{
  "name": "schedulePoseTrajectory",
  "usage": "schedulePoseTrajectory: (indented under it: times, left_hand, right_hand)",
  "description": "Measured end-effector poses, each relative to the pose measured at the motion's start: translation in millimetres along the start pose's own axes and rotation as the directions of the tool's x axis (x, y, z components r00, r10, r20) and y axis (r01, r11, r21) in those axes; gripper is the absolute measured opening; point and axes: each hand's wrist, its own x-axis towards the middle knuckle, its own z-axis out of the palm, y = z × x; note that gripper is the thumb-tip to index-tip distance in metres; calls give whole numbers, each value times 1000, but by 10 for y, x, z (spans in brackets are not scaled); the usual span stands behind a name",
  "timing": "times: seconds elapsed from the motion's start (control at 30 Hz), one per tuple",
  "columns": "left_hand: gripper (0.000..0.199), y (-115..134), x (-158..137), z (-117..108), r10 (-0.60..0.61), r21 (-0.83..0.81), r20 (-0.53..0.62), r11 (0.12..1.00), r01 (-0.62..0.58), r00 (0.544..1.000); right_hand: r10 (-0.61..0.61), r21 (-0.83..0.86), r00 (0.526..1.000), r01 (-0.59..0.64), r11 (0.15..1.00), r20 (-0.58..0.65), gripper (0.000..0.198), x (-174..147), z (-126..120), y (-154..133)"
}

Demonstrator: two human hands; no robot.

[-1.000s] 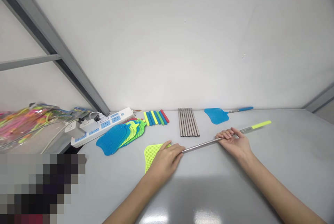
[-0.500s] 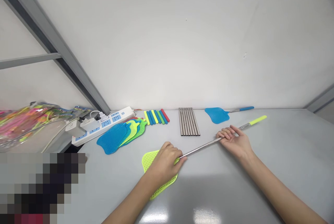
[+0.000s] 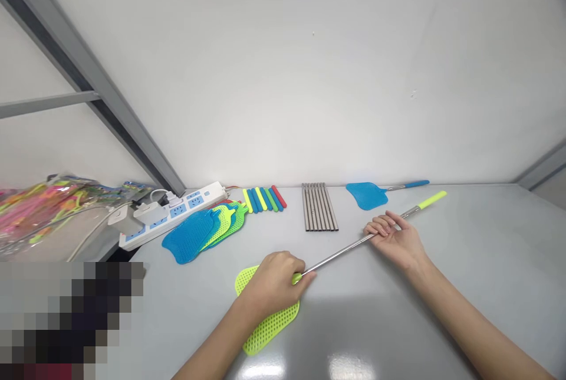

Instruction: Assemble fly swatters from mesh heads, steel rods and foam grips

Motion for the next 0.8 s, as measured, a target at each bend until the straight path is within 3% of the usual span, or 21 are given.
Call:
schedulePoseTrajectory:
  times: [0.13, 0.43, 0.8]
  left_hand:
    - [39, -18, 17, -15, -69, 7, -26, 998, 69, 997]
    - [35, 49, 16, 85, -5, -86, -29, 996, 2, 1000]
    - [31, 94, -18, 123, -4, -87, -31, 996, 2, 1000]
  right_hand:
    - [-2, 35, 1000, 3, 999, -28, 30, -4, 13, 0]
    - [-92, 3, 992, 92, 996, -84, 37, 13, -17, 86]
    - [-189, 4, 981, 190, 982, -49, 39, -19, -37, 191]
